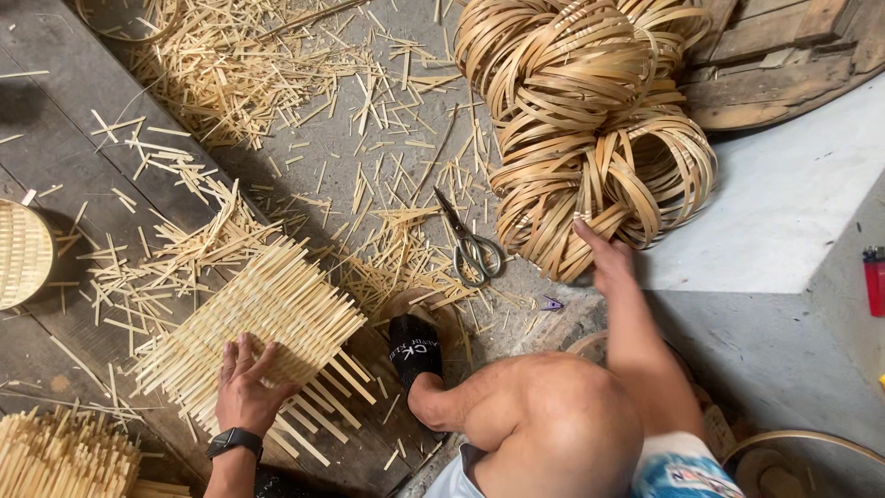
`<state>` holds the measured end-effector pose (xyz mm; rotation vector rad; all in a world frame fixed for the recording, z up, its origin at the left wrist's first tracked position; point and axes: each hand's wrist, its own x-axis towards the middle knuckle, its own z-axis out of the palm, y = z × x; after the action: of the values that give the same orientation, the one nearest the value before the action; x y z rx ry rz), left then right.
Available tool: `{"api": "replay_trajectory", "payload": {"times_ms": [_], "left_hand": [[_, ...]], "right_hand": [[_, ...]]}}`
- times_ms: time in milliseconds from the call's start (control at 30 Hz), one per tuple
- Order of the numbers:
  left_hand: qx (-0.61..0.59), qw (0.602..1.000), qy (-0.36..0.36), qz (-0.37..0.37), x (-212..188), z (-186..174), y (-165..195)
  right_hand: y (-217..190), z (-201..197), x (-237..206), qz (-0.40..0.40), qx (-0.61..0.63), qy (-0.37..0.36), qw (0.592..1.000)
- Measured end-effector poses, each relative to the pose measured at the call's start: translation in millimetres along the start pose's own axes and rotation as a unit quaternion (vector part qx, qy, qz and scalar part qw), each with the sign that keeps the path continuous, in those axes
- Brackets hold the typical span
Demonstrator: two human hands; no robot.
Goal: The person sits on the floor weaving thin bamboo strips into a flat woven mat, using a round wooden form as a mold. They weave strips over and under by hand, trim excess strip ends with scissors, and bend a circular bamboo rim around the woven piece to shape it into a round tray.
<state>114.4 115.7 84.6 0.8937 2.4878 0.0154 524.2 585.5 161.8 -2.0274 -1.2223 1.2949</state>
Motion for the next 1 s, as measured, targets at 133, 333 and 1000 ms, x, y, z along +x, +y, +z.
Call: {"api": "replay_trajectory", "payload": {"times_ms": [133, 333, 1000], "left_hand": [[-0.008, 1.000, 0.006, 0.001, -35, 1, 6], [-0.019, 1.000, 0.001, -0.010, -66, 1, -23], [-0.082, 0.996, -0.017, -0.026, -40, -5, -40]], "right_hand": [[0, -2, -20, -0.016, -0.032, 0.109, 0.993], [22, -12, -90, -0.193, -0.207, 0.137, 0.949], [-59, 85, -193, -0.617, -0.230, 0.009, 0.753]]}}
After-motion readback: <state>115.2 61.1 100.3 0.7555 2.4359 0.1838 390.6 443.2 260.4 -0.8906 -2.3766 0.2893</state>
